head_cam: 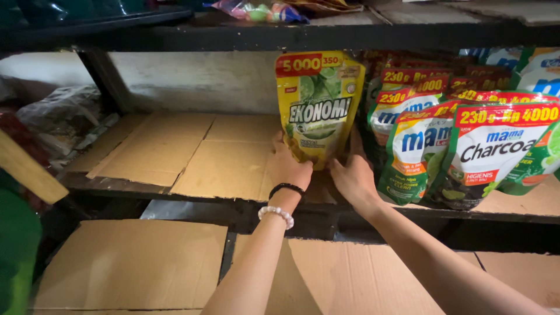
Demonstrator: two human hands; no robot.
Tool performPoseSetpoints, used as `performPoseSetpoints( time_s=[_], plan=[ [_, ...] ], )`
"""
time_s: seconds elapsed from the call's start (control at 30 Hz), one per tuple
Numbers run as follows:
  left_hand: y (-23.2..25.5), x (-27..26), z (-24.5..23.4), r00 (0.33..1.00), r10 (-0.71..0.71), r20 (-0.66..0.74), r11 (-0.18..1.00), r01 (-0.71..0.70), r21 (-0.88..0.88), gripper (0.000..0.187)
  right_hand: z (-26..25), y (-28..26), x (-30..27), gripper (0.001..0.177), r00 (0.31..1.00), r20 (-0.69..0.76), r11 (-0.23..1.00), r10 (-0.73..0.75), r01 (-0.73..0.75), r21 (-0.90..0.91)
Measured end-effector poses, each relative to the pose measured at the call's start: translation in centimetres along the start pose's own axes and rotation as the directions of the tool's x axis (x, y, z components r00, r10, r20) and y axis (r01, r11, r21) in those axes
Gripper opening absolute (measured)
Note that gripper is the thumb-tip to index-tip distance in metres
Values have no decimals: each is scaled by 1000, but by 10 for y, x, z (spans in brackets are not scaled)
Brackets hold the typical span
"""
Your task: The person takes detergent sachets from a cardboard box and places them on a shelf. They handle multiple brands, including Ekonomi and Sunlight, arranging them upright in rows.
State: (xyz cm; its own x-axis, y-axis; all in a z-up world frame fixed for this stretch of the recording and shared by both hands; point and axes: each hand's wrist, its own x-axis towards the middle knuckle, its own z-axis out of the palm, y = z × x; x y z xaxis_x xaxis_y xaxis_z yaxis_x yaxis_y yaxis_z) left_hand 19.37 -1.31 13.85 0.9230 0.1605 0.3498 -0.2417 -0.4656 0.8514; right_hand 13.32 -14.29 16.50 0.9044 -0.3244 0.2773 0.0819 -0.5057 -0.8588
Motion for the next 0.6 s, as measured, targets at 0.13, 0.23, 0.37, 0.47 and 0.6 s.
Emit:
performPoseSetpoints(
  time_s=[0.13,0.23,0.37,0.47,0.6],
  plan=[
    [5,10,-3,999,-29,25,999,28,32,87,3,6,10,89,991,-31,991,-127,128,33],
    [8,16,-3,998,-44,46,999,43,16,80,5,12,19,85,999,21,999,38,-38,9],
    [12,20,-2,998,-46,32,998,45,32,70,10,21,29,75,998,61,1000,18,-19,9],
    [13,25,1,998,-49,36,999,48,7,71,12,25,34,66,998,63,999,7,-10,48],
    [11,38,7,992,-103,70,995,103,0,66,16,27,38,59,998,50,988,-31,23,150]
  ],
)
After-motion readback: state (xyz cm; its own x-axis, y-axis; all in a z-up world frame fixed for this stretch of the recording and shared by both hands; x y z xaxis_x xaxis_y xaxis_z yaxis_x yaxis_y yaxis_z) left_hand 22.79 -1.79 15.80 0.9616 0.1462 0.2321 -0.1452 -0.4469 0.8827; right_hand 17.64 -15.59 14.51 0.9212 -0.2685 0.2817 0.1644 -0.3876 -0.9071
